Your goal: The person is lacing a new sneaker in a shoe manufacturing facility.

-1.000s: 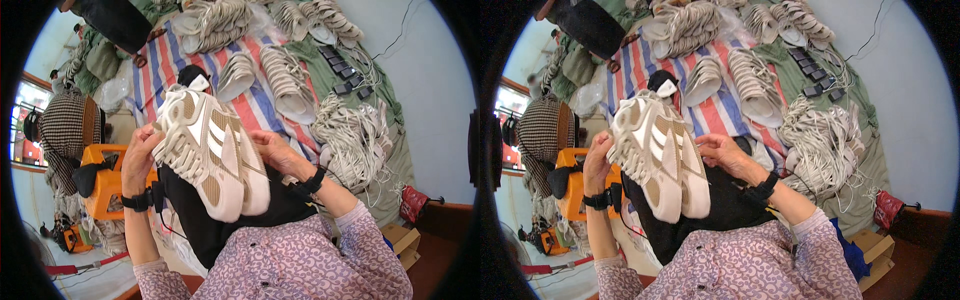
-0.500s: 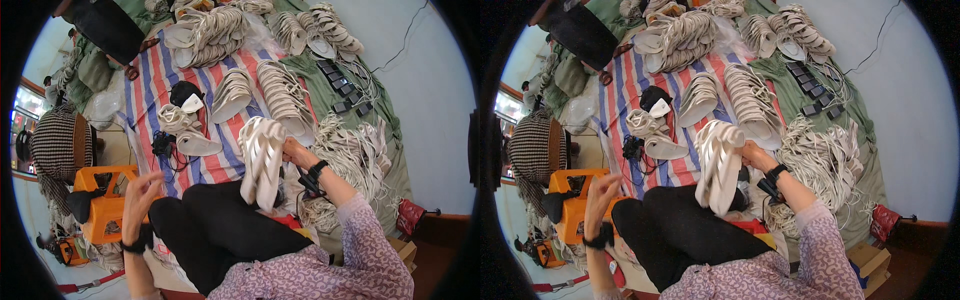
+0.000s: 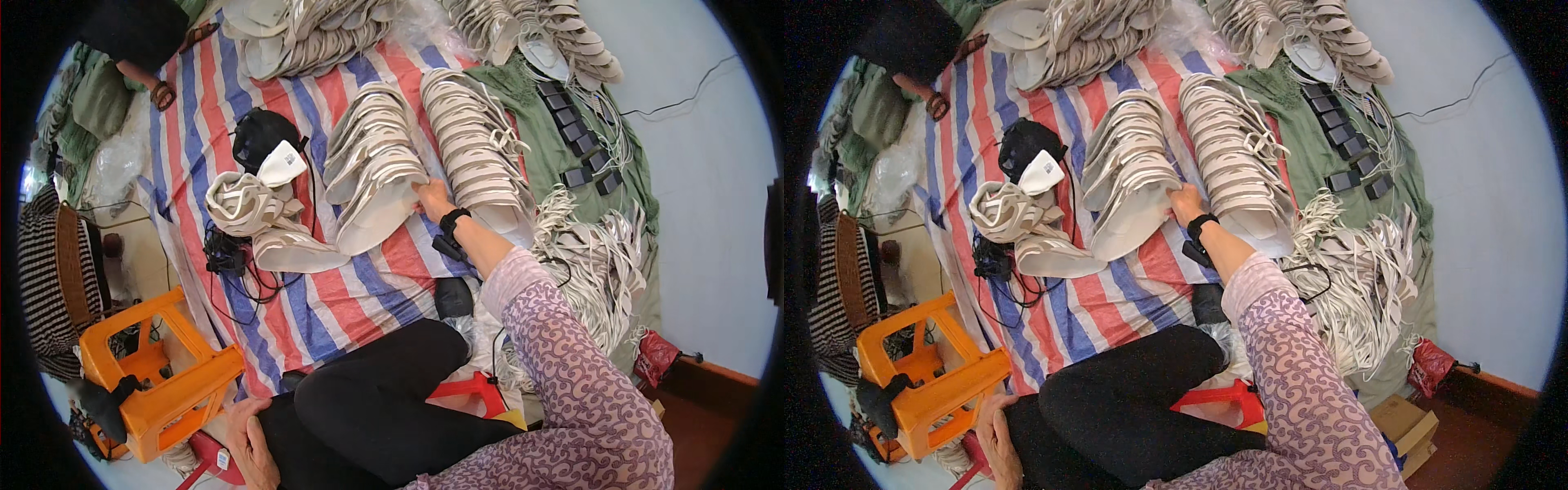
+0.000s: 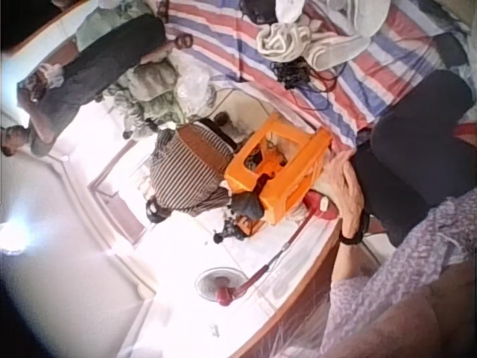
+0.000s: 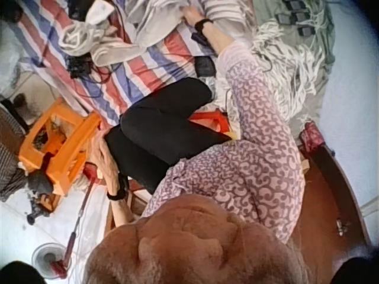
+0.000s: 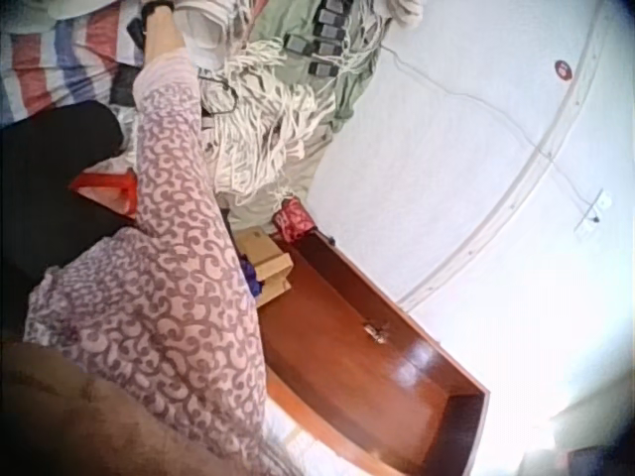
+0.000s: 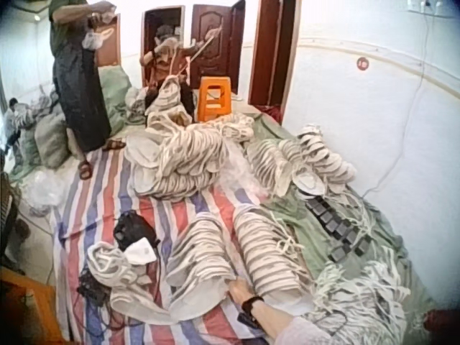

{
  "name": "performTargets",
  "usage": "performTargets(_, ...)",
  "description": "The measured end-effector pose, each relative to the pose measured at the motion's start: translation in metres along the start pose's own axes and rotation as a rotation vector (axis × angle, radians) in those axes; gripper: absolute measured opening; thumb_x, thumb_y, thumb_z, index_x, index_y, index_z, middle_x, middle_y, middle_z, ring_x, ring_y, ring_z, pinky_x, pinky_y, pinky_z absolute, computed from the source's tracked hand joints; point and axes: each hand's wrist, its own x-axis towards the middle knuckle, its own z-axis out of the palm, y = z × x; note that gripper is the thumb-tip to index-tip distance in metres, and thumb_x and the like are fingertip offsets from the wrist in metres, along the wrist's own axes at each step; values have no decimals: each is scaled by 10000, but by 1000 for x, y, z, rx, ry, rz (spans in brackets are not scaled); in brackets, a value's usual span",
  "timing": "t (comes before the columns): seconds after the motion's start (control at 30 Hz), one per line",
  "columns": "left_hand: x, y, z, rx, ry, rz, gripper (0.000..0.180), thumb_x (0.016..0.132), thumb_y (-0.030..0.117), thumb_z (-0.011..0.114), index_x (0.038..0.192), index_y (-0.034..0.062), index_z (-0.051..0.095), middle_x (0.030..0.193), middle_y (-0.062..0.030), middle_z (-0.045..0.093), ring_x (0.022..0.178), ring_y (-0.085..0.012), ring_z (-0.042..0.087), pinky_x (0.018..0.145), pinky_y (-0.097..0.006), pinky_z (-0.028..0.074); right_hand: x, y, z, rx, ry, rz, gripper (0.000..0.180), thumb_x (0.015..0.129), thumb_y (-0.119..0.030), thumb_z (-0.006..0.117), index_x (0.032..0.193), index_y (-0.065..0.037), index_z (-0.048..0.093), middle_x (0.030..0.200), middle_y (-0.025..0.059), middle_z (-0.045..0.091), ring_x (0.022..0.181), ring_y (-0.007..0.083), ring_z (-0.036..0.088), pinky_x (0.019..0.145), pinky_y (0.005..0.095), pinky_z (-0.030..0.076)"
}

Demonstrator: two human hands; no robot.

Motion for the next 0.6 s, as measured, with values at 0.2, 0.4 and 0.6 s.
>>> performTargets(0.2,17,-7,2,-70,-87,144,341,1011,185,416,1039,-46,665,1040,-174,666,1011,-301,615,941,-386,442,34,-2,17,240,-20,-117,215,916,-112,592,1092,-12,665,935,114,675,578,230,640,428,336,520)
performTargets(0.4,15,-5,-2,-59,-78,89,331,1011,212,437,1084,-7,675,1104,-151,661,1074,-300,588,990,-394,407,40,1,39,228,-65,-142,211,940,-112,538,1082,-13,659,935,113,673,604,229,640,457,347,530)
performTargets(0.6,18,-20,11,-197,-17,77,220,878,80,499,951,-32,675,953,-151,647,956,-276,596,898,-355,433,58,14,-19,-105,-73,-274,201,916,-117,565,1095,-36,606,936,91,636,696,193,623,585,332,558)
